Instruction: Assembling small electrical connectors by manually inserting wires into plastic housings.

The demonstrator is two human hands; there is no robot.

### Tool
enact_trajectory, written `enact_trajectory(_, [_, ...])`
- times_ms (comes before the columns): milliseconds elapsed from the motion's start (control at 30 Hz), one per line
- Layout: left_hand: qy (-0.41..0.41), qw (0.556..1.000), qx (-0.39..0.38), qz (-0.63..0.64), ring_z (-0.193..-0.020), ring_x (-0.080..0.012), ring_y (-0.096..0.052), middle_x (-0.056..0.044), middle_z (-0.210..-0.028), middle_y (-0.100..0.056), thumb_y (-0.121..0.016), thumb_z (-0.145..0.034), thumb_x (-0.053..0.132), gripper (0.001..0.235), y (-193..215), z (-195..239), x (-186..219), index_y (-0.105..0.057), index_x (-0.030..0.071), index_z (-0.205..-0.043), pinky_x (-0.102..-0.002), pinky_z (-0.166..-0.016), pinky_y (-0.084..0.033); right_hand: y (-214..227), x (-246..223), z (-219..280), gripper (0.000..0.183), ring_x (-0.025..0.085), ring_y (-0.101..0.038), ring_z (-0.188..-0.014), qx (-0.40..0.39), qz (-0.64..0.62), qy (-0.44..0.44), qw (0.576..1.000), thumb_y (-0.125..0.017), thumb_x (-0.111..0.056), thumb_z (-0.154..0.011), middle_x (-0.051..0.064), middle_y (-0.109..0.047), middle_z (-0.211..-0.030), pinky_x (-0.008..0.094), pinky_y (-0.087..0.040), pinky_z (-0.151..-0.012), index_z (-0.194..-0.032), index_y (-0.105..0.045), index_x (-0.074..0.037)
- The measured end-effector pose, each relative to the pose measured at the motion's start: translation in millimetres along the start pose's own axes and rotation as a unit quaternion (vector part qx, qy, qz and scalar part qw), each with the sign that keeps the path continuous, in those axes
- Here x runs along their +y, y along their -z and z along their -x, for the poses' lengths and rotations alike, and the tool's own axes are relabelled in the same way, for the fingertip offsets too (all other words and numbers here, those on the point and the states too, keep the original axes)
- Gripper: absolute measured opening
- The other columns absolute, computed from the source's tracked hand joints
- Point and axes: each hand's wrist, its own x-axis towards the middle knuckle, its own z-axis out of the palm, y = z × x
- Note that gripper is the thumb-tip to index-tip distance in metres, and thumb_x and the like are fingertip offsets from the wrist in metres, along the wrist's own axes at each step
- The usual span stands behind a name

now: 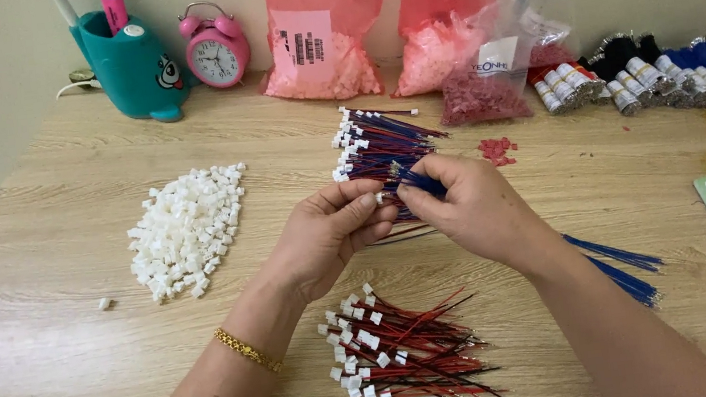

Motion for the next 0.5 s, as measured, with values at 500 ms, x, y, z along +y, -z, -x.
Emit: enact_trajectory(500, [-0.024, 0.996, 0.014, -0.085, -0.079, -0.0237, -0.073, -0.017, -0.091, -0.071, -0.062, -0.091, 0.003, 0.017, 1.3, -4.3, -10.4, -0.064, -0.004, -0.106, -0.035, -0.072, -0.065, -12.6, 22.8, -1.8, 0.014, 0.023, -0.065, -0.072, 0.016, 0.082, 0.077, 0.993, -0.069, -0.022, -0.086, 0.015, -0.066, -0.073, 0.034, -0.051, -0.066, -0.088, -0.073, -0.009])
